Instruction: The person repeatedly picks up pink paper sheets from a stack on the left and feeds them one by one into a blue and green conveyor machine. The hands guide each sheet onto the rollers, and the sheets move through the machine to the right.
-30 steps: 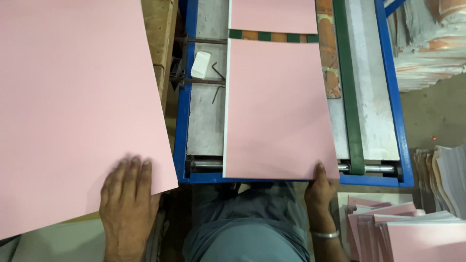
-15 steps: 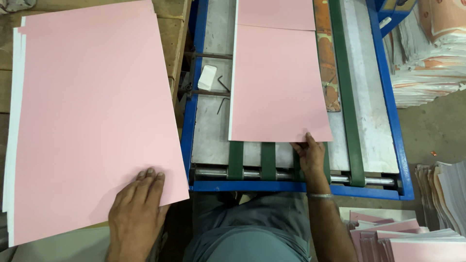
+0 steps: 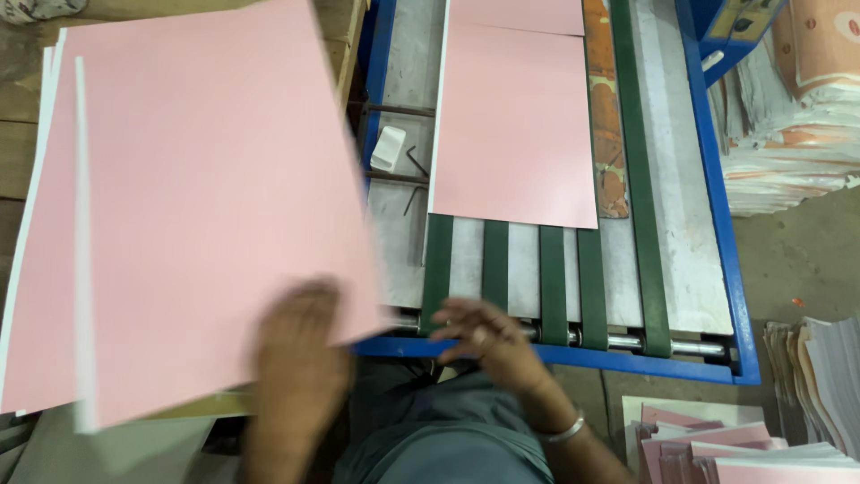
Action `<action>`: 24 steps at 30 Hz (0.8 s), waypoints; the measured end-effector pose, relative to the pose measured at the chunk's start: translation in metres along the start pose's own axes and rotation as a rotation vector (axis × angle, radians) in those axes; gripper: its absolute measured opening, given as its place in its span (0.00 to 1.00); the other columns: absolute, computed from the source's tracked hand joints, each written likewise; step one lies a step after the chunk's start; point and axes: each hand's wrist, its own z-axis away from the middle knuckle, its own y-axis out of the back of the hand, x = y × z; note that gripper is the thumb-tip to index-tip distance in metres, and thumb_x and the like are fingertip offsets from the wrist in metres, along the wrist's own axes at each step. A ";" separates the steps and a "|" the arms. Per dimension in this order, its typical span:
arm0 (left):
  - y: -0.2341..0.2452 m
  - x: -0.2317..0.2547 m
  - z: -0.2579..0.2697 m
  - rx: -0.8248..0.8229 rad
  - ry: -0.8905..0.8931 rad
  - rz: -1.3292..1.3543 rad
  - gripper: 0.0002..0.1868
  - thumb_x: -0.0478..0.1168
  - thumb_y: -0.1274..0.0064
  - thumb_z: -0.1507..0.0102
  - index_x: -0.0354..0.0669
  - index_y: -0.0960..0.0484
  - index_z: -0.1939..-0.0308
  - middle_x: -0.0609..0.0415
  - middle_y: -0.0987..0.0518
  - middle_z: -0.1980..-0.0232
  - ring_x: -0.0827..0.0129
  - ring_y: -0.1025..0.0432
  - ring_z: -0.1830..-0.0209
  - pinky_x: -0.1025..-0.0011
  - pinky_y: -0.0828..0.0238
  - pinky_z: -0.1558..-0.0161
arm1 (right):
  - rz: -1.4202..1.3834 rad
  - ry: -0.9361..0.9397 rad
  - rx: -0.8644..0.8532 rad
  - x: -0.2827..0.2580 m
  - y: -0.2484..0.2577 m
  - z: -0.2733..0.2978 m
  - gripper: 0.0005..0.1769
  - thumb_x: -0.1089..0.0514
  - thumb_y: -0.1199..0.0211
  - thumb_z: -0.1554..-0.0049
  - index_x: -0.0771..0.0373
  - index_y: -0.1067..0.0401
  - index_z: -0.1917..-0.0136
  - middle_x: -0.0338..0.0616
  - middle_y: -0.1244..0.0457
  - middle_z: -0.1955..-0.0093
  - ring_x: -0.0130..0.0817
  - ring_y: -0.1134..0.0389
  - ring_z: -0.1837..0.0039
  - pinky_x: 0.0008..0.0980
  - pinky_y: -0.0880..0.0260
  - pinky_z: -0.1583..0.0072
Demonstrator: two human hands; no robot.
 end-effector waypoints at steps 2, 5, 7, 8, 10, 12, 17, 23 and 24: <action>-0.031 0.049 -0.016 -0.232 -0.155 -0.114 0.34 0.43 0.46 0.43 0.33 0.29 0.34 0.40 0.32 0.29 0.51 0.40 0.27 0.48 0.56 0.26 | 0.012 -0.045 0.038 0.021 -0.022 -0.004 0.29 0.58 0.40 0.35 0.73 0.39 0.25 0.50 0.39 0.43 0.39 0.37 0.44 0.41 0.27 0.42; -0.033 0.072 -0.010 -0.168 -0.287 0.002 0.33 0.52 0.49 0.38 0.32 0.27 0.36 0.39 0.32 0.29 0.50 0.41 0.26 0.43 0.60 0.26 | -0.144 -0.056 0.314 0.019 -0.031 -0.012 0.29 0.56 0.40 0.38 0.72 0.38 0.28 0.49 0.36 0.41 0.39 0.34 0.41 0.39 0.27 0.39; -0.026 0.067 -0.005 -0.148 -0.261 0.010 0.32 0.55 0.52 0.35 0.33 0.25 0.37 0.40 0.32 0.29 0.50 0.42 0.25 0.44 0.60 0.25 | -0.144 -0.010 0.570 0.002 -0.019 -0.020 0.27 0.56 0.41 0.41 0.70 0.36 0.31 0.49 0.33 0.40 0.40 0.30 0.38 0.39 0.25 0.39; -0.016 0.055 -0.001 -0.131 -0.215 -0.025 0.30 0.55 0.53 0.34 0.34 0.25 0.38 0.41 0.31 0.29 0.50 0.42 0.25 0.46 0.59 0.24 | -0.062 0.027 0.696 -0.012 -0.006 -0.016 0.26 0.57 0.41 0.42 0.70 0.36 0.33 0.48 0.32 0.41 0.39 0.29 0.39 0.38 0.25 0.39; 0.004 0.031 0.006 -0.097 -0.125 -0.092 0.30 0.55 0.54 0.35 0.34 0.24 0.39 0.40 0.31 0.29 0.50 0.42 0.25 0.47 0.58 0.25 | -0.023 0.106 0.775 -0.034 0.030 -0.014 0.23 0.59 0.41 0.38 0.72 0.35 0.33 0.50 0.34 0.45 0.42 0.32 0.45 0.40 0.30 0.49; 0.022 0.011 0.012 -0.087 -0.047 -0.138 0.33 0.56 0.52 0.38 0.32 0.25 0.40 0.38 0.30 0.31 0.49 0.43 0.26 0.47 0.57 0.27 | -0.059 0.220 0.934 -0.049 0.070 -0.012 0.21 0.64 0.41 0.39 0.73 0.35 0.34 0.52 0.33 0.41 0.38 0.30 0.39 0.33 0.25 0.38; 0.032 -0.014 0.012 -0.148 -0.078 -0.457 0.26 0.39 0.50 0.38 0.38 0.25 0.35 0.42 0.25 0.32 0.55 0.34 0.28 0.58 0.39 0.28 | -0.016 0.497 1.049 -0.067 0.133 0.001 0.21 0.70 0.40 0.40 0.72 0.36 0.34 0.48 0.34 0.42 0.37 0.29 0.42 0.34 0.23 0.43; 0.029 -0.014 0.019 -0.053 -0.056 -0.350 0.22 0.37 0.45 0.37 0.40 0.23 0.38 0.44 0.21 0.38 0.55 0.29 0.33 0.59 0.31 0.33 | 0.032 0.424 1.259 -0.049 0.162 0.039 0.17 0.68 0.38 0.38 0.76 0.36 0.38 0.51 0.34 0.43 0.38 0.29 0.44 0.37 0.22 0.44; 0.028 -0.014 0.020 -0.047 -0.042 -0.329 0.21 0.37 0.44 0.37 0.39 0.22 0.39 0.45 0.21 0.39 0.55 0.29 0.33 0.59 0.31 0.33 | 0.046 0.448 1.230 -0.035 0.162 0.051 0.16 0.68 0.38 0.38 0.77 0.35 0.38 0.51 0.34 0.42 0.37 0.29 0.43 0.36 0.22 0.42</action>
